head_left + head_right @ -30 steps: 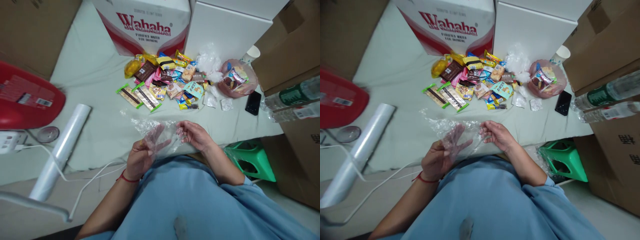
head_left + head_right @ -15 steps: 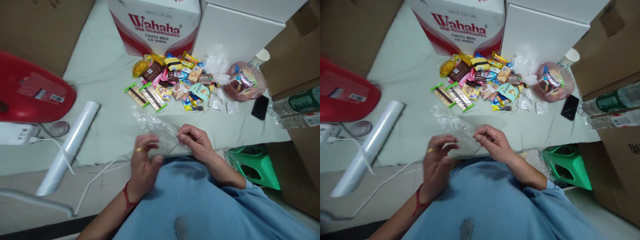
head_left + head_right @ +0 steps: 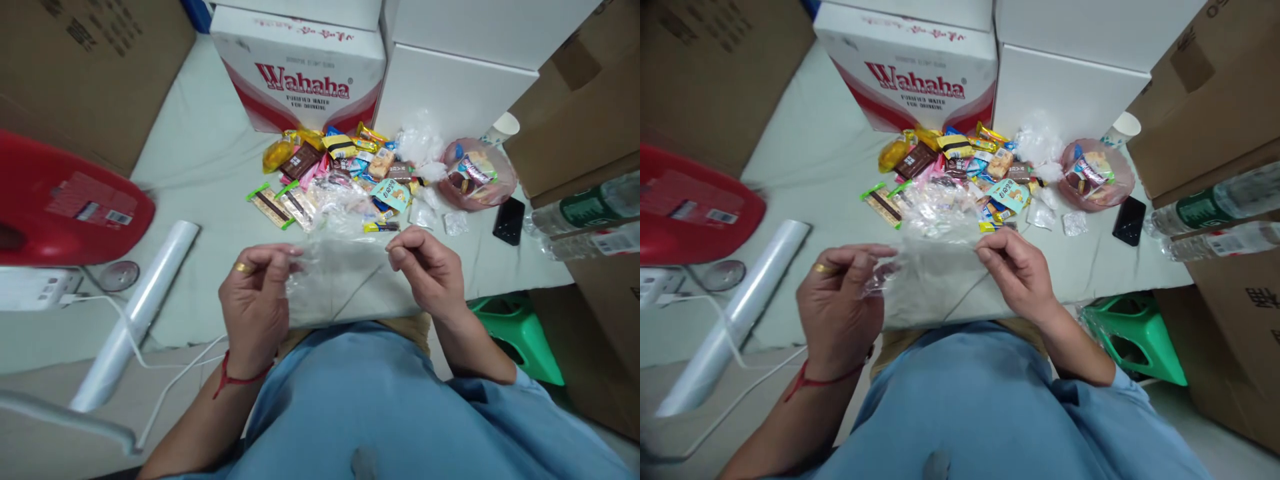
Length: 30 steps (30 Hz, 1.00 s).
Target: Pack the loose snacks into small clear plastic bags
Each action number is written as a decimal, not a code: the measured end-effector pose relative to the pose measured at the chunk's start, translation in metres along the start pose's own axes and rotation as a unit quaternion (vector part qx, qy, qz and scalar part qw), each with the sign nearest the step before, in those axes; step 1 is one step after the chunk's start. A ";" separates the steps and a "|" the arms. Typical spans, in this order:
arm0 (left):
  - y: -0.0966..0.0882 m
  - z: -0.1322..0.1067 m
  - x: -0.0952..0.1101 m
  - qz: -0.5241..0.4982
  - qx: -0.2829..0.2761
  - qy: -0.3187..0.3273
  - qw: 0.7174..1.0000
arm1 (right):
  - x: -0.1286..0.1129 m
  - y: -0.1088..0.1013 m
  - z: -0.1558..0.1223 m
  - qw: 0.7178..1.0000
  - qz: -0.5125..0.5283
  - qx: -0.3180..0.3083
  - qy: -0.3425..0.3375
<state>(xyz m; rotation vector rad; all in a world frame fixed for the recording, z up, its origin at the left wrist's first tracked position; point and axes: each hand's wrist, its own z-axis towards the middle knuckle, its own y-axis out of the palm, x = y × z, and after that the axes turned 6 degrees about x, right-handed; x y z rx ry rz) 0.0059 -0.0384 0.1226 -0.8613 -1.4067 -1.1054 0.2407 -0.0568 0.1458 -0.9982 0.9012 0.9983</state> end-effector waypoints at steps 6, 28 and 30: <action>-0.059 -0.025 -0.067 0.129 0.042 -0.171 0.976 | 0.070 -0.030 -0.043 0.971 -0.100 -0.095 0.196; -0.025 -0.002 -0.106 0.601 -0.228 0.197 0.740 | 0.115 0.009 -0.004 0.969 -0.218 -0.025 0.118; -0.032 -0.003 -0.111 0.613 -0.221 0.188 0.735 | 0.122 -0.017 -0.011 0.958 -0.247 -0.021 0.147</action>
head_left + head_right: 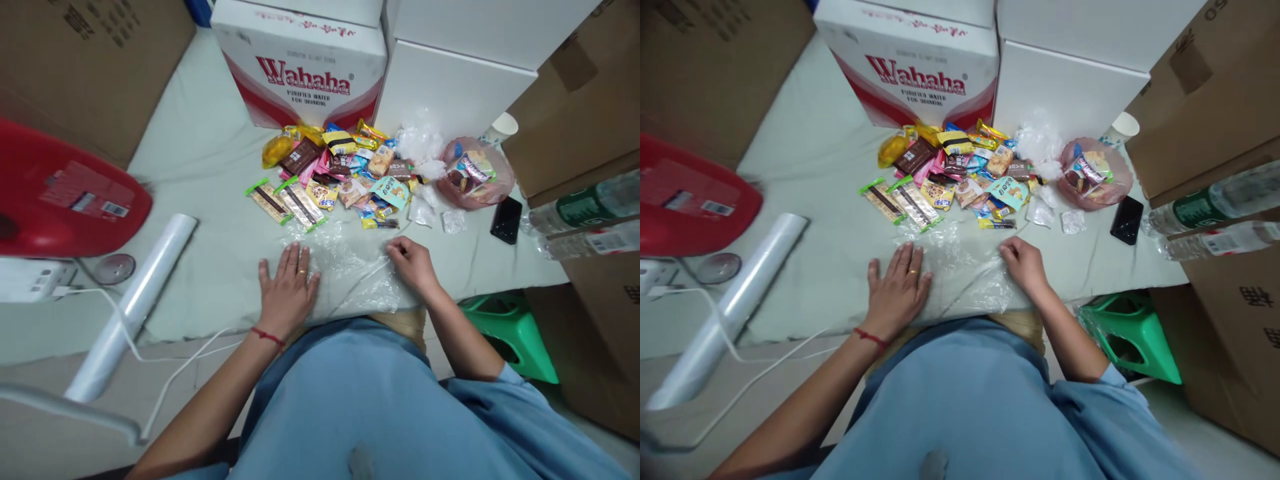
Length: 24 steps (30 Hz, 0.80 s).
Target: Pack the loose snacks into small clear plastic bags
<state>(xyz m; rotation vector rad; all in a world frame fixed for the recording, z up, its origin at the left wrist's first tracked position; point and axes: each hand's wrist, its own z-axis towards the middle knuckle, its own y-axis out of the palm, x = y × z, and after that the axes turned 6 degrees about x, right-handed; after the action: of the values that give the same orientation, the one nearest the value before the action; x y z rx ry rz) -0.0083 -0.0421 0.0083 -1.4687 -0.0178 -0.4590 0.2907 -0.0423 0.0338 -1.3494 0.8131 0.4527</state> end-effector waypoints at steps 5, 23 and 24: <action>-0.002 -0.006 -0.009 -0.001 -0.002 0.007 1.000 | 0.024 -0.037 -0.003 0.991 -0.115 -0.049 0.043; -0.002 -0.004 -0.010 0.013 0.001 0.018 1.000 | -0.170 0.089 0.228 0.844 -0.311 -0.131 -0.417; -0.003 -0.004 -0.009 0.013 0.001 0.018 1.000 | -0.179 0.097 0.234 0.830 -0.330 -0.162 -0.420</action>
<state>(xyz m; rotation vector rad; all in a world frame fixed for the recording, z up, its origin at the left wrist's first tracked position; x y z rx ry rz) -0.0189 -0.0436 0.0079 -1.4579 0.0292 -0.4636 0.1629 0.2318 0.1035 -1.4429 -0.4864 0.5676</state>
